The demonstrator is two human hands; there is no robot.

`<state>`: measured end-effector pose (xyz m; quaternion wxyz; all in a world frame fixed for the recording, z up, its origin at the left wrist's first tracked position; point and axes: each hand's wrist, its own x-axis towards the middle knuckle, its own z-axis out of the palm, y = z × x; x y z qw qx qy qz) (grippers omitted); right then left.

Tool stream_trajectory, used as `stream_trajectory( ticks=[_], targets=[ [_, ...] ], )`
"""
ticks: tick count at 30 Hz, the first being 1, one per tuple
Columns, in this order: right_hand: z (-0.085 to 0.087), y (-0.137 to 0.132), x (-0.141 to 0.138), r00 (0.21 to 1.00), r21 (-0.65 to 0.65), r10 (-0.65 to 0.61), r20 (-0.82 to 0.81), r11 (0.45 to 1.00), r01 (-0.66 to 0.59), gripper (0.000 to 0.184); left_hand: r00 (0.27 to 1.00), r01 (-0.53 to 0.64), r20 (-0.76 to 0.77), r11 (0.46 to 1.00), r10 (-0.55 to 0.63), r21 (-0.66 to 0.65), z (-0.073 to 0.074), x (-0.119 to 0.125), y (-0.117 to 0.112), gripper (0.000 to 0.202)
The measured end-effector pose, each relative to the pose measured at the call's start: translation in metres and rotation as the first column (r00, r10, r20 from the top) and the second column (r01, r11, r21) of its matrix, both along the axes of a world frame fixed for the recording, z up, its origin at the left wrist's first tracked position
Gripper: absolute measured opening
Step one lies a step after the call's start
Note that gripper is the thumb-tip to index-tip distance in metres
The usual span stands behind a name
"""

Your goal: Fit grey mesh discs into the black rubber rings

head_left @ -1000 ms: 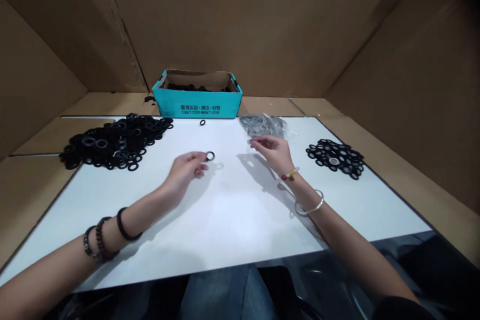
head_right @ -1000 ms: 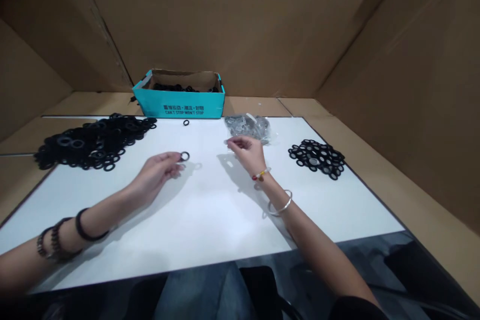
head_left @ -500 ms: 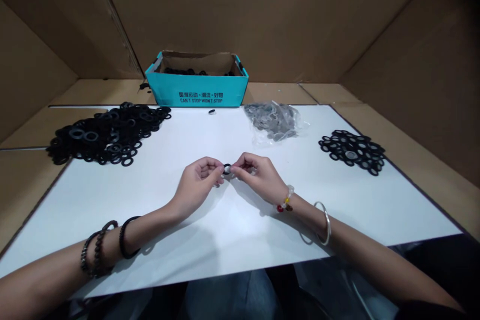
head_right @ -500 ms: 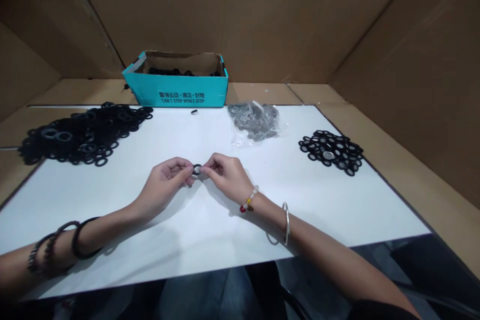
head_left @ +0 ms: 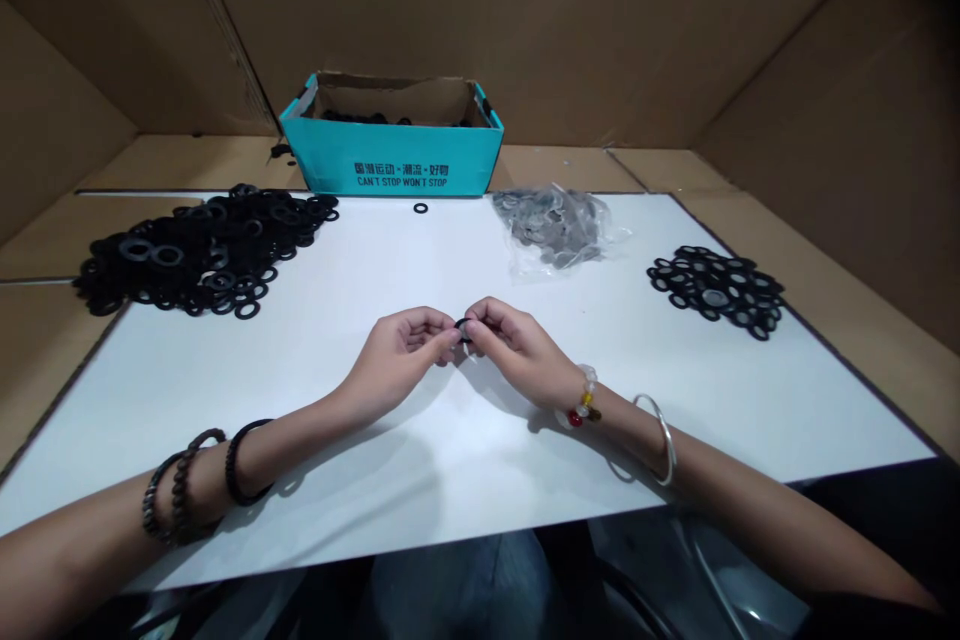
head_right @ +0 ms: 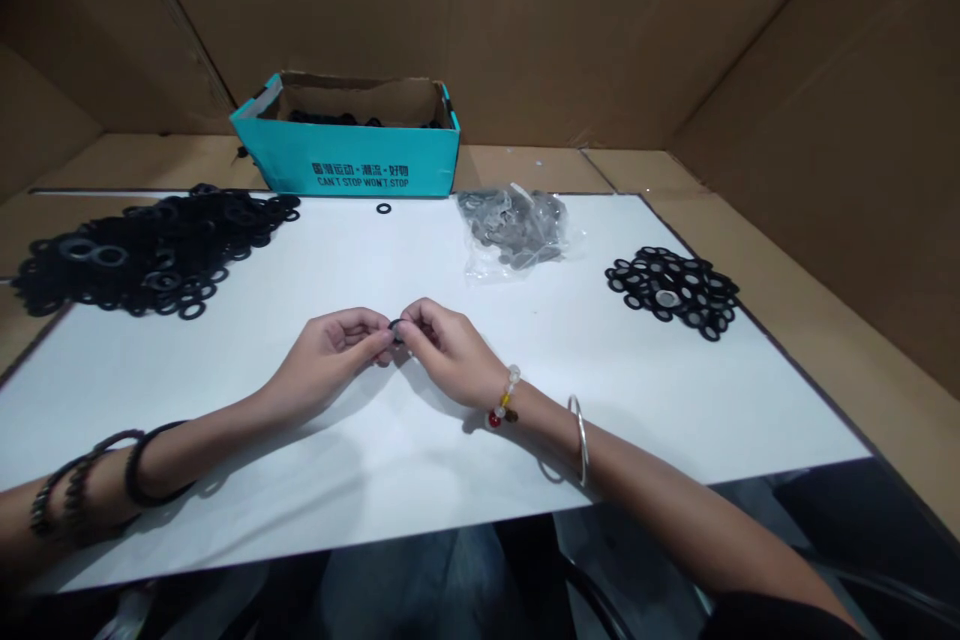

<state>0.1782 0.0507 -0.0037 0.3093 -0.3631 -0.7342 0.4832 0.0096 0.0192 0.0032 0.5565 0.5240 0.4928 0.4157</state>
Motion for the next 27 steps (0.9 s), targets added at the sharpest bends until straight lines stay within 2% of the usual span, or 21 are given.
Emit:
stream_trajectory(
  ticks=[7,12,15,20,23,27],
  targets=[
    [-0.002,0.000,-0.002,1.000,-0.029,0.006,-0.013,1.000,-0.006,0.018,1.000,0.024,0.007,0.999,-0.024,0.023,-0.002,0.001,-0.002,0.015],
    [0.006,0.003,0.002,0.996,-0.158,0.072,-0.058,0.984,-0.081,0.016,1.000,0.008,0.003,1.000,-0.008,0.010,-0.004,0.000,-0.002,0.016],
    [0.011,0.005,0.004,0.996,-0.197,0.055,-0.074,0.978,-0.068,0.017,1.000,0.022,0.003,1.000,-0.022,0.005,-0.003,0.000,-0.002,0.015],
    [0.010,0.004,0.001,0.981,-0.293,0.029,-0.190,0.952,-0.085,0.020,0.999,0.030,0.037,0.999,-0.030,-0.020,-0.002,-0.001,0.000,0.015],
    [0.006,0.002,-0.001,0.984,-0.237,-0.009,-0.176,0.971,-0.034,0.020,0.999,0.007,0.032,0.999,-0.006,-0.036,-0.004,-0.001,0.000,0.015],
    [0.005,0.000,-0.001,0.998,-0.020,-0.043,-0.055,0.999,0.042,0.015,0.999,-0.037,0.015,0.999,0.037,-0.015,-0.008,-0.001,0.000,0.015]
  ],
)
